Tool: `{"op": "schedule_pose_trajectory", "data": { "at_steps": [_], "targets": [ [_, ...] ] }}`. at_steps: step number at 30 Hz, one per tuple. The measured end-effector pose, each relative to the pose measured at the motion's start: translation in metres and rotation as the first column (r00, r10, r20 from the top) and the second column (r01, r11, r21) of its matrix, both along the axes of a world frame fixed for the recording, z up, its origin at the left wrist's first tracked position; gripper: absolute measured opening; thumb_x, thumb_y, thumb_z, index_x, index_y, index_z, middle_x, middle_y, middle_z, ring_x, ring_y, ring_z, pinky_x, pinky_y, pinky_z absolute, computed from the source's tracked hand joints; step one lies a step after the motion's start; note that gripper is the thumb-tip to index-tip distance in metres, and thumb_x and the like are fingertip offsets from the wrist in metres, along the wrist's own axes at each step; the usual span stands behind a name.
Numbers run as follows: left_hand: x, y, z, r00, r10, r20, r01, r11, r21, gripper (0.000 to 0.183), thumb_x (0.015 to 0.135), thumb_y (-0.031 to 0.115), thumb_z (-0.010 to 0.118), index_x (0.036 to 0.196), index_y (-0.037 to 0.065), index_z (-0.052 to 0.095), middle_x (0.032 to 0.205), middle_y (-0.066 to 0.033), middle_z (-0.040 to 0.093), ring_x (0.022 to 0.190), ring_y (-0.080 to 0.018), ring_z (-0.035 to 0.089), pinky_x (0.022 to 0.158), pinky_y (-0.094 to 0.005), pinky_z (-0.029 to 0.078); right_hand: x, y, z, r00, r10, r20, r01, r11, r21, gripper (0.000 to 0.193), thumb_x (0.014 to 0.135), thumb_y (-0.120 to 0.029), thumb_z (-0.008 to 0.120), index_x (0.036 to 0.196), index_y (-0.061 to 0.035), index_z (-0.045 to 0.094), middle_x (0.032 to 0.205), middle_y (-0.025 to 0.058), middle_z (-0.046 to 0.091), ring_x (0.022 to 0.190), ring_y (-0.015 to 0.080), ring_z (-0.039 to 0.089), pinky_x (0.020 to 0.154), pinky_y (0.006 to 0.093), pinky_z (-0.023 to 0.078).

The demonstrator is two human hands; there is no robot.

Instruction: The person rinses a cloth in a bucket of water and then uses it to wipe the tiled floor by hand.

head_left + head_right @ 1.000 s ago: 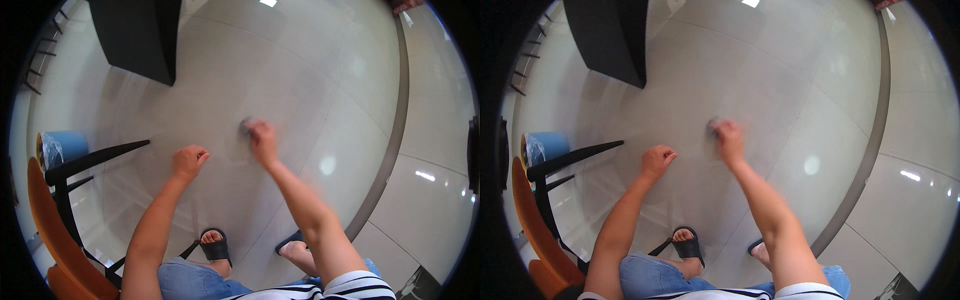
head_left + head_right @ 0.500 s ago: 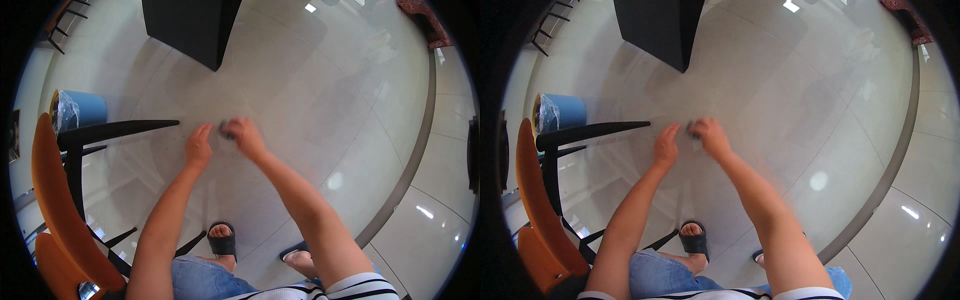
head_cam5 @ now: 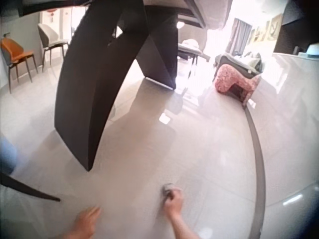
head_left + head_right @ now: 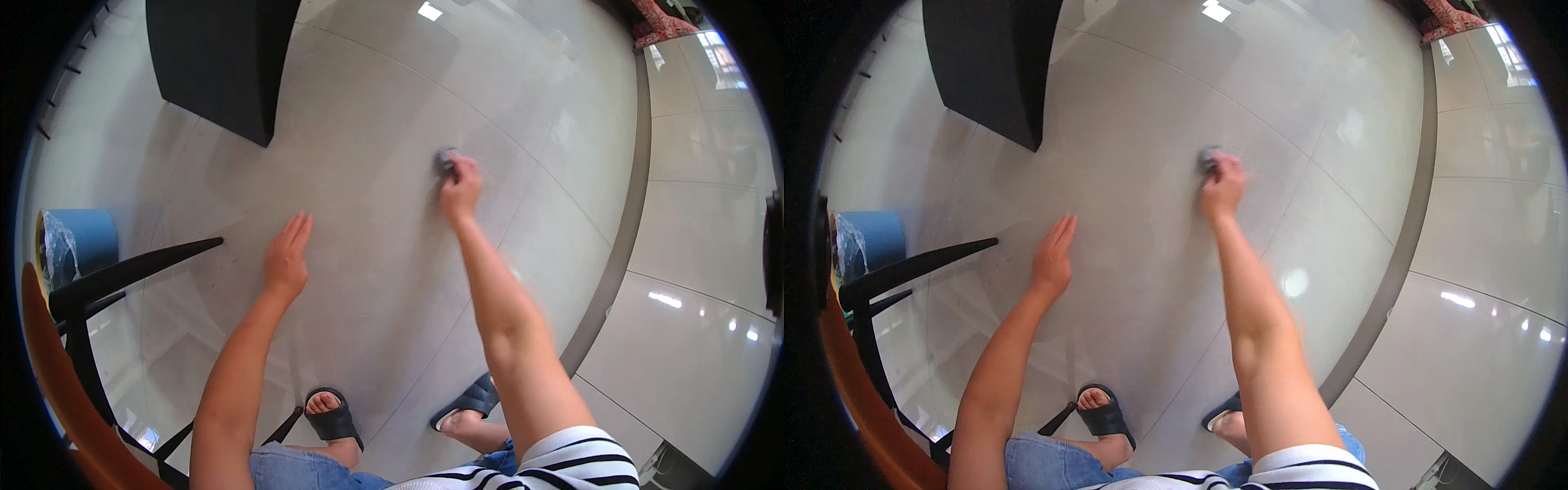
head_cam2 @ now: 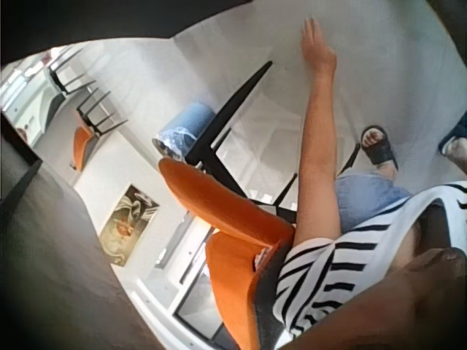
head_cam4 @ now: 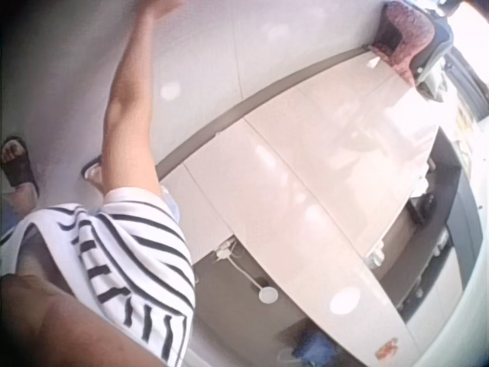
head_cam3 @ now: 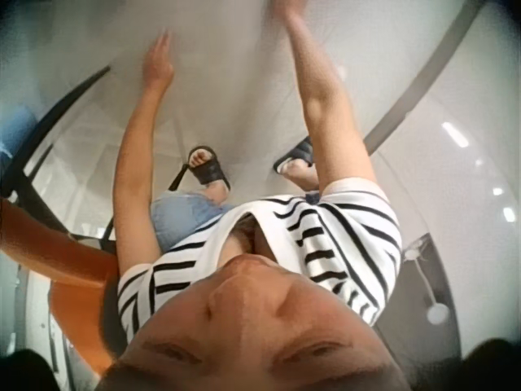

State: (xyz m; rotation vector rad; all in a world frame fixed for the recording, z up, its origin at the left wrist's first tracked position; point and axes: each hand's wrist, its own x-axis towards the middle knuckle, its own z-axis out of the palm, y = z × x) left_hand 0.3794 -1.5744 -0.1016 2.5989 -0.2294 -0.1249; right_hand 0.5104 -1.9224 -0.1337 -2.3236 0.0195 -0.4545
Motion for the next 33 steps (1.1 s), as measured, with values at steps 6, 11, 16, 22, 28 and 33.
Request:
{"op": "schedule_pose_trajectory", "data": {
  "at_steps": [6, 11, 16, 22, 28, 33],
  "targets": [
    [0.021, -0.027, -0.002, 0.991, -0.096, -0.09, 0.106, 0.988, 0.115, 0.065, 0.086, -0.006, 0.044, 0.149, 0.009, 0.04, 0.156, -0.0114, 0.037, 0.143, -0.0305, 0.037, 0.116, -0.0463, 0.03, -0.224, 0.109, 0.02, 0.689, 0.656, -0.307, -0.622, 0.753, 0.214, 0.053, 0.073, 0.012, 0.052, 0.115, -0.0146, 0.07, 0.121, 0.0107, 0.064, 0.117, 0.0317, 0.058, 0.1, 0.0442, 0.046],
    [0.019, -0.045, -0.003, 0.988, -0.125, -0.088, 0.139, 0.977, 0.163, 0.069, 0.084, -0.006, 0.046, 0.151, 0.012, 0.039, 0.16, -0.0075, 0.032, 0.146, -0.0255, 0.031, 0.117, -0.0528, 0.024, -0.194, 0.064, 0.023, 0.836, 0.507, -0.211, -0.478, 0.861, 0.175, 0.053, 0.076, 0.013, 0.049, 0.114, -0.0159, 0.071, 0.119, 0.0106, 0.065, 0.118, 0.0329, 0.057, 0.099, 0.0429, 0.047],
    [0.02, -0.047, -0.02, 0.985, -0.17, -0.028, 0.172, 0.953, 0.248, 0.072, 0.084, -0.006, 0.048, 0.152, 0.014, 0.037, 0.161, -0.0048, 0.029, 0.147, -0.0239, 0.031, 0.117, -0.0523, 0.025, -0.09, 0.02, 0.034, 0.987, -0.004, -0.162, 0.013, 0.998, 0.056, 0.048, 0.078, 0.013, 0.051, 0.114, -0.0127, 0.07, 0.117, 0.0131, 0.066, 0.113, 0.0348, 0.057, 0.096, 0.0421, 0.048],
    [0.019, -0.071, 0.007, 0.96, -0.16, -0.229, 0.236, 0.904, 0.357, 0.071, 0.093, 0.014, 0.054, 0.157, 0.012, 0.024, 0.166, -0.0065, 0.015, 0.151, -0.0264, 0.019, 0.118, -0.0551, 0.02, -0.273, 0.068, 0.045, 0.776, 0.426, -0.465, -0.334, 0.903, 0.27, 0.056, 0.068, 0.015, 0.057, 0.111, -0.0171, 0.073, 0.118, 0.0098, 0.065, 0.114, 0.0318, 0.059, 0.096, 0.0413, 0.051],
    [0.022, -0.112, 0.0, 0.913, -0.354, -0.204, 0.406, 0.844, 0.351, 0.078, 0.098, 0.037, 0.054, 0.159, 0.011, 0.013, 0.167, -0.0054, 0.005, 0.153, -0.0262, 0.011, 0.12, -0.0553, 0.015, -0.148, -0.027, 0.044, 0.965, -0.011, -0.26, 0.028, 0.998, 0.062, 0.05, 0.077, 0.012, 0.051, 0.114, -0.0151, 0.072, 0.121, 0.0112, 0.066, 0.116, 0.0336, 0.058, 0.098, 0.0423, 0.049],
    [0.027, -0.119, 0.002, 0.89, -0.369, -0.267, 0.454, 0.767, 0.454, 0.078, 0.1, 0.044, 0.049, 0.16, 0.015, 0.008, 0.167, -0.0032, 0.002, 0.153, -0.0238, 0.007, 0.12, -0.0544, 0.012, -0.194, 0.003, 0.026, 0.963, -0.079, -0.257, 0.075, 0.997, -0.025, 0.05, 0.077, 0.011, 0.052, 0.115, -0.0142, 0.071, 0.121, 0.0142, 0.065, 0.116, 0.0343, 0.057, 0.097, 0.0425, 0.049]
  ]
}}
